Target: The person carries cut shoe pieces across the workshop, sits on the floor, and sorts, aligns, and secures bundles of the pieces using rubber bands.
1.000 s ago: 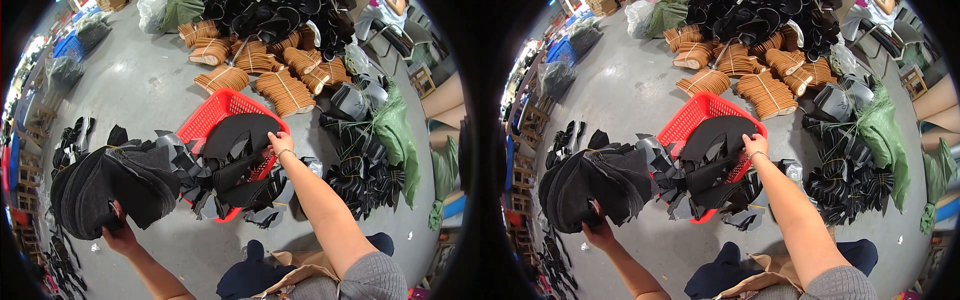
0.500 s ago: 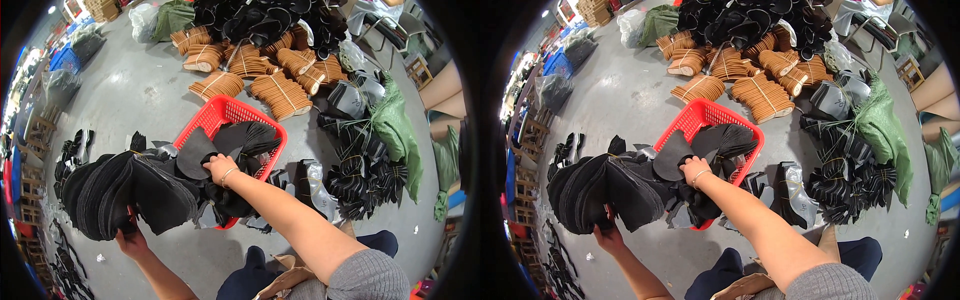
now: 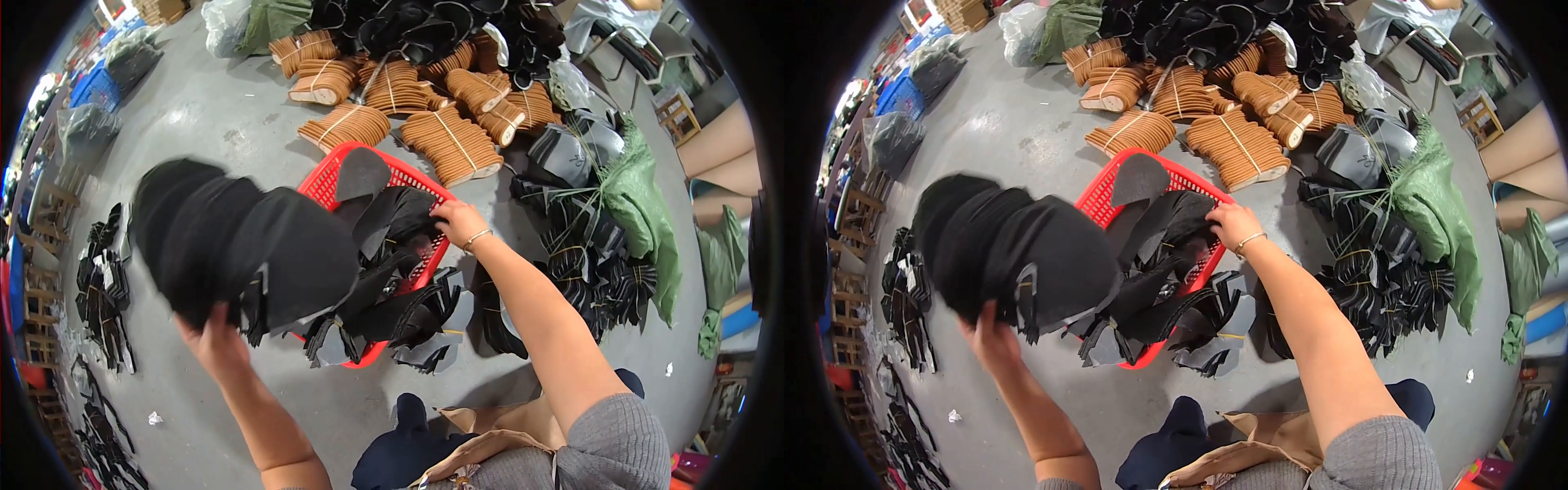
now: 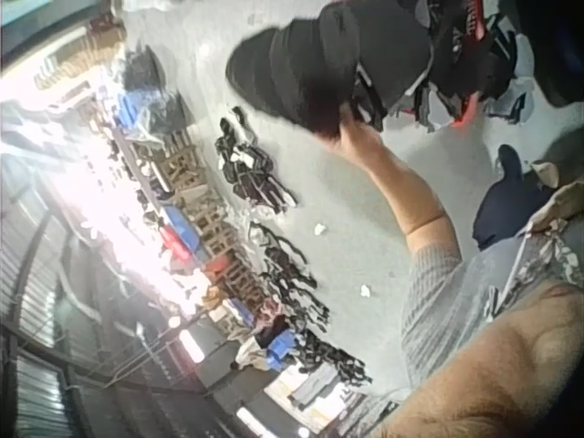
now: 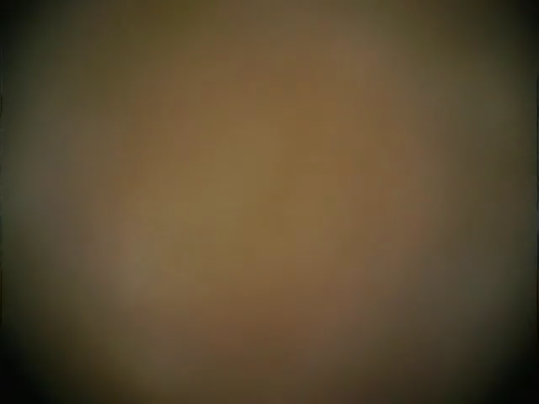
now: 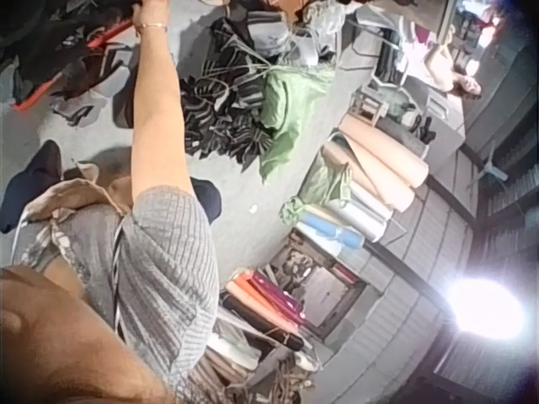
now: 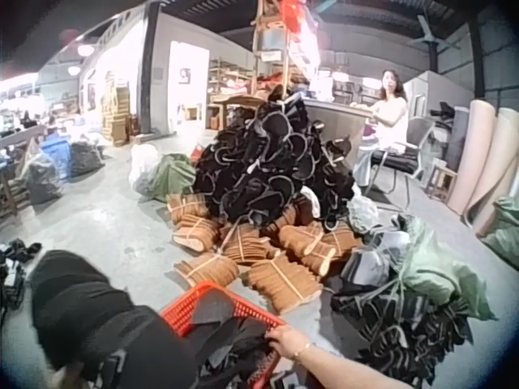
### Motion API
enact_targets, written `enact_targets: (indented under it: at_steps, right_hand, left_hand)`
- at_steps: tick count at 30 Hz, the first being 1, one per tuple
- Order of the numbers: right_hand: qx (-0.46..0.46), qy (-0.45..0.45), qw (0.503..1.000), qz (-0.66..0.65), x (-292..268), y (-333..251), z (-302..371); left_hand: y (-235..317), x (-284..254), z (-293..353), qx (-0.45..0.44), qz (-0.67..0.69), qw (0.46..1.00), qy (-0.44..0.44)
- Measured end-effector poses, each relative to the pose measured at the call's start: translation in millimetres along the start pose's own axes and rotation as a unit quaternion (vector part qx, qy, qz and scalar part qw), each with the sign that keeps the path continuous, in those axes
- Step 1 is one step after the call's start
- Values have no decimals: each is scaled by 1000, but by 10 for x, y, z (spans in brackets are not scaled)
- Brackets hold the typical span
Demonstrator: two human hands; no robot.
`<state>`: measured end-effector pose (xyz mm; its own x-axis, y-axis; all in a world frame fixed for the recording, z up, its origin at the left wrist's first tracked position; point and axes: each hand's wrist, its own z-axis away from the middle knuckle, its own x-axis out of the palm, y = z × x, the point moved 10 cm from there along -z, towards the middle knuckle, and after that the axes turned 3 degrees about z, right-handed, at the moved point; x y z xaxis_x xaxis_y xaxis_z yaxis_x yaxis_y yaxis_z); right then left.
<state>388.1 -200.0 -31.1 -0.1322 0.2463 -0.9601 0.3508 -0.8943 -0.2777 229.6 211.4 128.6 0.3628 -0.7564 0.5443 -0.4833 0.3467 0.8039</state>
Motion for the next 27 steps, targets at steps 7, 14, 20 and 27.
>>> enact_targets:
  at_steps: [7, 14, 20, 27]
  right_hand:
    - [-16, -94, 995, -31, -400, 84, 1004]
    - [157, -311, 937, 31, -564, 1786, 4281]
    - [413, -240, 878, -27, 101, 2348, 6312]
    - [378, 8, 871, -314, 563, 1517, 5858]
  left_hand:
    - [-2062, 1433, 612, -145, -494, 768, -380]
    - [-2224, 1403, 731, -166, -364, 802, -444]
    - [-1458, 2242, 1084, 203, -616, 666, -367]
    - [-2584, 2692, 3194, -169, -586, 562, -559]
